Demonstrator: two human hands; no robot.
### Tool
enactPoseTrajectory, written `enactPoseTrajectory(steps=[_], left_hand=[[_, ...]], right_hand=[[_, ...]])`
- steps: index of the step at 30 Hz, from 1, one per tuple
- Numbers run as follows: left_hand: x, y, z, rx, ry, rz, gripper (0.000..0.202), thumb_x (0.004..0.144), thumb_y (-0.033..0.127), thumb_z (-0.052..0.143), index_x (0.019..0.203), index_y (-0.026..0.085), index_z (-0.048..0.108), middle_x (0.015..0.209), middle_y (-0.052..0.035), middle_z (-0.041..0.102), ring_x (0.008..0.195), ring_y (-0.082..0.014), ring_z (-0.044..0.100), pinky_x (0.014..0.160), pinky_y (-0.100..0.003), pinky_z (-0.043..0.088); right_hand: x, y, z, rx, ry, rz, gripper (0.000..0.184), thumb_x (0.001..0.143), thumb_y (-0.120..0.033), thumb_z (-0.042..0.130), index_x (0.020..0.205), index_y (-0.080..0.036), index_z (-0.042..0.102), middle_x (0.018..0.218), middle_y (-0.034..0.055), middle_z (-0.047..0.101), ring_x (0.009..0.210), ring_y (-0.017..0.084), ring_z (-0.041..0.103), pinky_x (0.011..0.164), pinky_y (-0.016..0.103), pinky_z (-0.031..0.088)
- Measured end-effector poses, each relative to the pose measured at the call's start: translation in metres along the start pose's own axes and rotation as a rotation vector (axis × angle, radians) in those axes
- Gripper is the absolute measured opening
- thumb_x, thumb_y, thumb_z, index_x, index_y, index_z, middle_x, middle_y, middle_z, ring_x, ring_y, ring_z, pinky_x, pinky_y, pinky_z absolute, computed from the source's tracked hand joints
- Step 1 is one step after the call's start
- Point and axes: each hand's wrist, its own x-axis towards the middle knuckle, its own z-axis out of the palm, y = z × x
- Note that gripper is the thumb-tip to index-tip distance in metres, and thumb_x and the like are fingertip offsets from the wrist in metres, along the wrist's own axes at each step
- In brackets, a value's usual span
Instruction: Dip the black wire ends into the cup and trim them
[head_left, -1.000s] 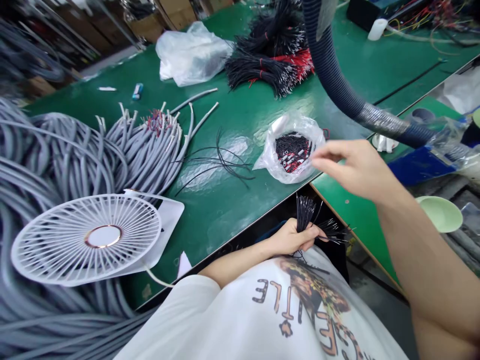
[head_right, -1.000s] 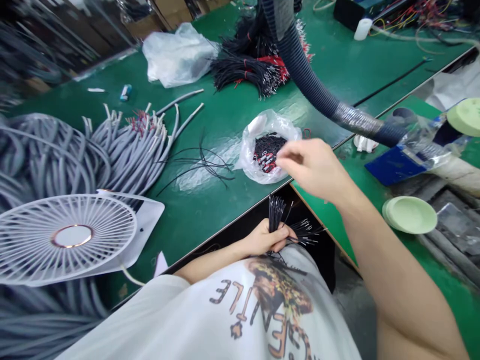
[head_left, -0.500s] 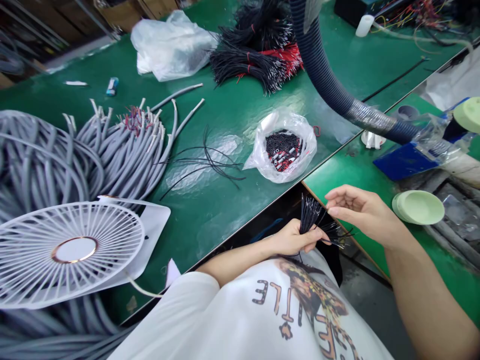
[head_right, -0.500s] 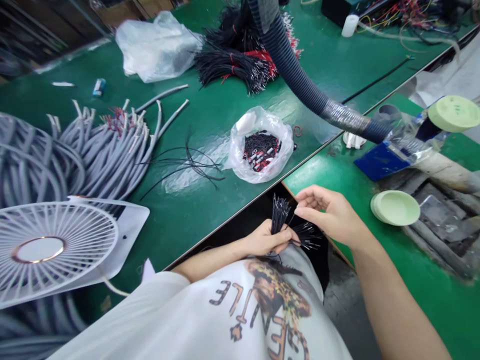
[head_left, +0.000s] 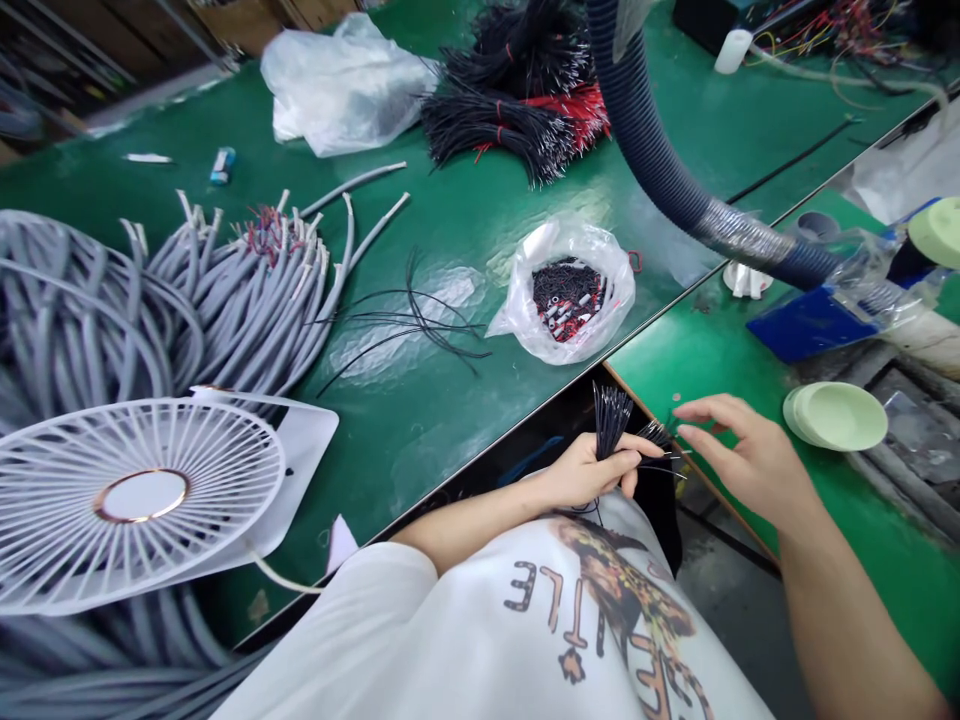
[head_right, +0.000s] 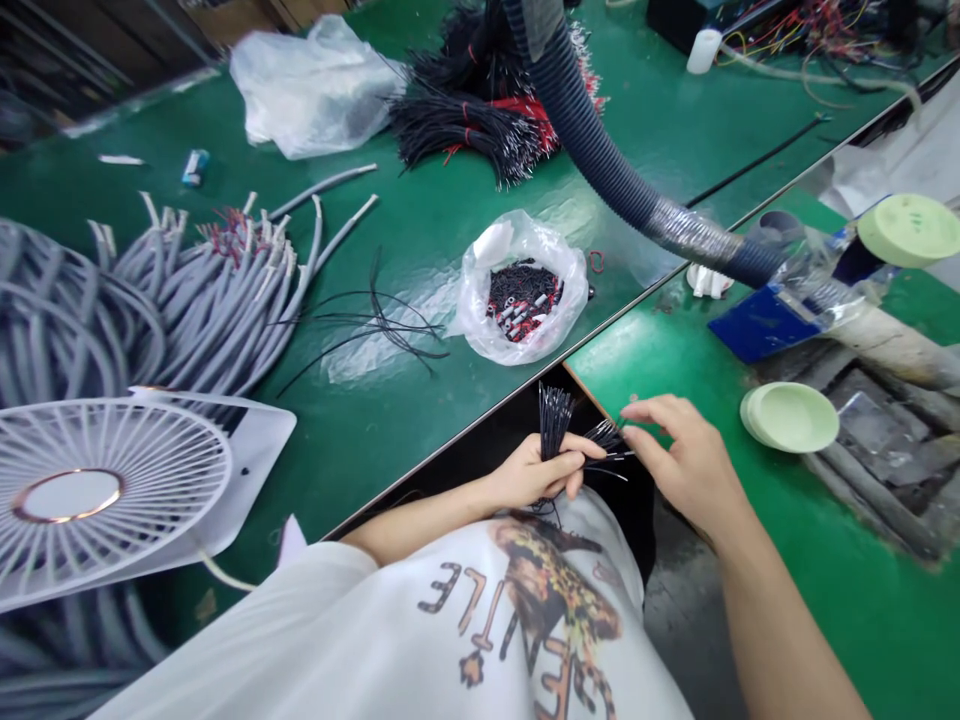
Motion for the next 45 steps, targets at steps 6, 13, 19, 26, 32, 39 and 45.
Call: enactPoseTrajectory(steps=[6, 13, 19, 26, 32, 39, 45], left_hand=[[0.004, -0.001, 0.008, 0.182, 0.026, 0.071, 0.052, 0.087, 0.058, 0.055, 0.098, 0.01, 0.071, 0.058, 0.0011, 0.054, 0.052, -0.0079, 0.043, 0.057, -0.023, 0.037], [0.003, 0.0, 0.011, 0.33, -0.003, 0.106, 0.055, 0.089, 0.06, 0.049, 0.061, 0.014, 0.059, 0.058, 0.0005, 0.054, 0.06, -0.0098, 0.048, 0.066, -0.024, 0.042], [0.0, -0.001, 0.008, 0.196, 0.011, 0.037, 0.059, 0.086, 0.066, 0.05, 0.074, 0.01, 0.065, 0.057, -0.0005, 0.053, 0.051, -0.0077, 0.042, 0.052, -0.022, 0.036], [0.001, -0.001, 0.008, 0.171, 0.11, 0.024, 0.059, 0.086, 0.066, 0.051, 0.065, 0.012, 0.061, 0.052, -0.0004, 0.052, 0.051, -0.0085, 0.044, 0.055, -0.022, 0.039], [0.0, 0.003, 0.01, 0.266, 0.088, 0.097, 0.055, 0.089, 0.059, 0.05, 0.057, 0.015, 0.054, 0.053, 0.0016, 0.048, 0.059, -0.0105, 0.049, 0.069, -0.025, 0.044], [-0.011, 0.013, 0.006, 0.378, -0.019, 0.131, 0.043, 0.091, 0.05, 0.052, 0.075, 0.012, 0.065, 0.061, 0.0028, 0.045, 0.06, -0.0095, 0.041, 0.064, -0.023, 0.039], [-0.026, 0.012, 0.0, 0.534, -0.15, 0.142, 0.049, 0.09, 0.054, 0.05, 0.064, 0.014, 0.059, 0.062, 0.0001, 0.047, 0.06, -0.0109, 0.042, 0.061, -0.023, 0.037]], right_hand=[[-0.004, -0.043, -0.011, 0.021, -0.058, -0.018, 0.017, 0.089, -0.036, 0.06, 0.086, -0.024, 0.071, 0.082, 0.0034, 0.07, 0.067, 0.016, 0.061, 0.06, 0.028, 0.045], [0.017, -0.038, 0.013, 0.258, -0.362, 0.18, 0.036, 0.084, -0.042, 0.061, 0.058, -0.018, 0.057, 0.054, -0.0007, 0.059, 0.051, 0.01, 0.048, 0.051, 0.024, 0.036], [0.012, -0.025, 0.023, 0.603, -0.354, 0.279, 0.029, 0.082, -0.04, 0.066, 0.068, -0.016, 0.061, 0.059, -0.0006, 0.06, 0.055, 0.011, 0.052, 0.057, 0.024, 0.042], [0.003, -0.01, 0.022, 0.579, -0.287, 0.263, 0.022, 0.082, -0.038, 0.068, 0.08, -0.016, 0.067, 0.076, 0.0036, 0.069, 0.069, 0.015, 0.06, 0.068, 0.028, 0.047], [0.008, -0.02, -0.001, 0.333, -0.405, 0.122, 0.017, 0.085, -0.036, 0.065, 0.085, -0.019, 0.067, 0.078, 0.0021, 0.07, 0.07, 0.015, 0.06, 0.067, 0.027, 0.047], [0.006, -0.033, -0.013, -0.255, -0.579, -0.277, 0.03, 0.097, -0.025, 0.042, 0.081, -0.019, 0.066, 0.076, 0.0046, 0.068, 0.071, 0.018, 0.06, 0.065, 0.03, 0.042], [-0.019, -0.042, -0.014, -0.396, -0.546, -0.541, 0.028, 0.094, -0.016, 0.041, 0.07, -0.019, 0.055, 0.067, 0.004, 0.06, 0.059, 0.016, 0.051, 0.058, 0.031, 0.034]])
